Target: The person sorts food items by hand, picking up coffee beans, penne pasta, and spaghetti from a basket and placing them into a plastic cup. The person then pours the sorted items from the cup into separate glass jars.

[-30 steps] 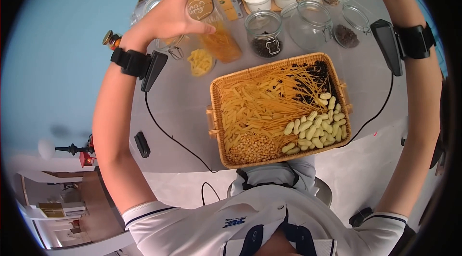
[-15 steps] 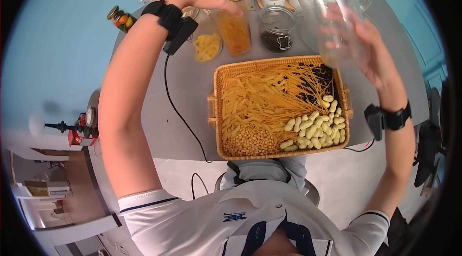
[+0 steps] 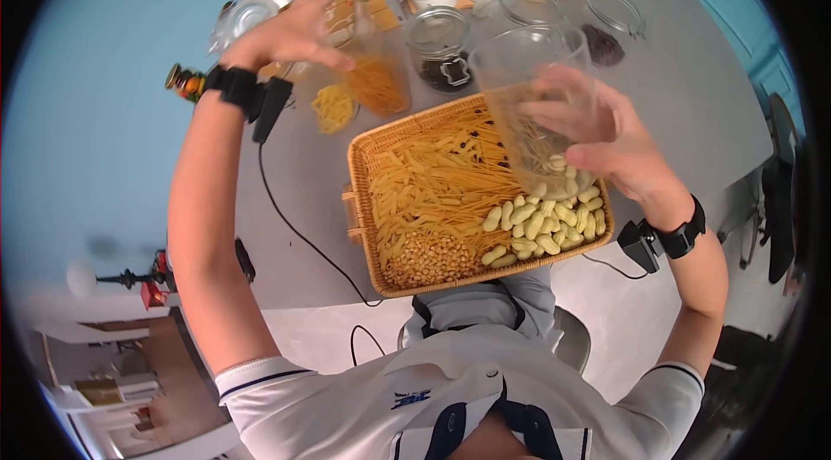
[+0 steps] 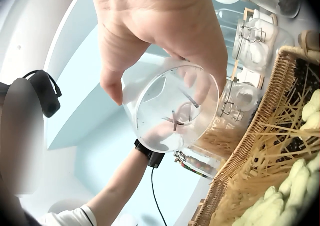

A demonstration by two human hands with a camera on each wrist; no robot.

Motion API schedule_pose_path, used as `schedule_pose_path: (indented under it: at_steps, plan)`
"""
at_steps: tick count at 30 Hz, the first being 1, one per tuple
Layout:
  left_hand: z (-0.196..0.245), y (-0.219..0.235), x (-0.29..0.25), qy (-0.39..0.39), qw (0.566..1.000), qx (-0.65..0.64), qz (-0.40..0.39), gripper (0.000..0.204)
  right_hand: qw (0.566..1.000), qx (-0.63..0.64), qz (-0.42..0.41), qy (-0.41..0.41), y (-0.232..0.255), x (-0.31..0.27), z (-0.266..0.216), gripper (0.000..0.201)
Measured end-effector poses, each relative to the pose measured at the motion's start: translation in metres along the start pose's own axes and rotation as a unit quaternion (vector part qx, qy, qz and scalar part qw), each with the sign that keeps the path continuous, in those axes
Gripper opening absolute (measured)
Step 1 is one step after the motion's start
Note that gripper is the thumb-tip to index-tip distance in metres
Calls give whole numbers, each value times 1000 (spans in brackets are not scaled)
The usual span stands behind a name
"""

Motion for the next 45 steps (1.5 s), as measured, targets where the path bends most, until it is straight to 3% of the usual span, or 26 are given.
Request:
schedule_pose_path:
  at_steps: [3,10,20,24,27,29,33,37,39,40,42,43,45]
  plan:
    - [-4,2,4,-20,999,-27,-26,129,999,-7,-12,33,3,-17,9,78]
    - [26,7,-6,20,990,-121,-71,132,999,30,38,-17,19,-46,23,111]
    - [28,14,-18,44,995,-75,-39,130,997,32,75,20,52,-67,32,106]
    - [62,31,-61,-2,985,-151,86,111,991,-55,108,50,53,-71,23,106]
    - [109,26,-106,-8,958,-279,63,110,977,-143,135,83,43,-65,6,106]
    - [136,-4,-122,-47,944,-326,30,110,969,-176,136,104,27,-54,-1,107]
    - [173,-63,-117,-140,843,-518,38,113,966,-217,94,103,-23,-14,1,112]
    - [166,-87,-132,-64,686,-723,49,107,940,-306,34,145,-76,25,21,114]
    - [150,-89,-144,-4,624,-778,71,102,893,-415,-7,174,-97,32,23,89]
    - [139,-92,-149,5,639,-764,86,101,863,-470,-27,185,-104,35,22,77]
    - [109,-102,-159,22,665,-738,115,97,895,-437,-87,29,-97,45,20,62]
    - [96,-104,-162,26,704,-698,126,96,902,-414,-113,-49,-90,49,18,55]
    - [74,-107,-164,36,775,-613,150,95,830,-533,-155,-57,-60,46,55,43]
Point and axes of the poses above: each hand's wrist, its own x-axis towards the middle knuckle, its own y-axis out of the back of the hand, z = x × y, the point moved 2 cm from there along x, towards the middle knuckle, and after that the axes turned 9 degrees about y, right-handed, at the moved point
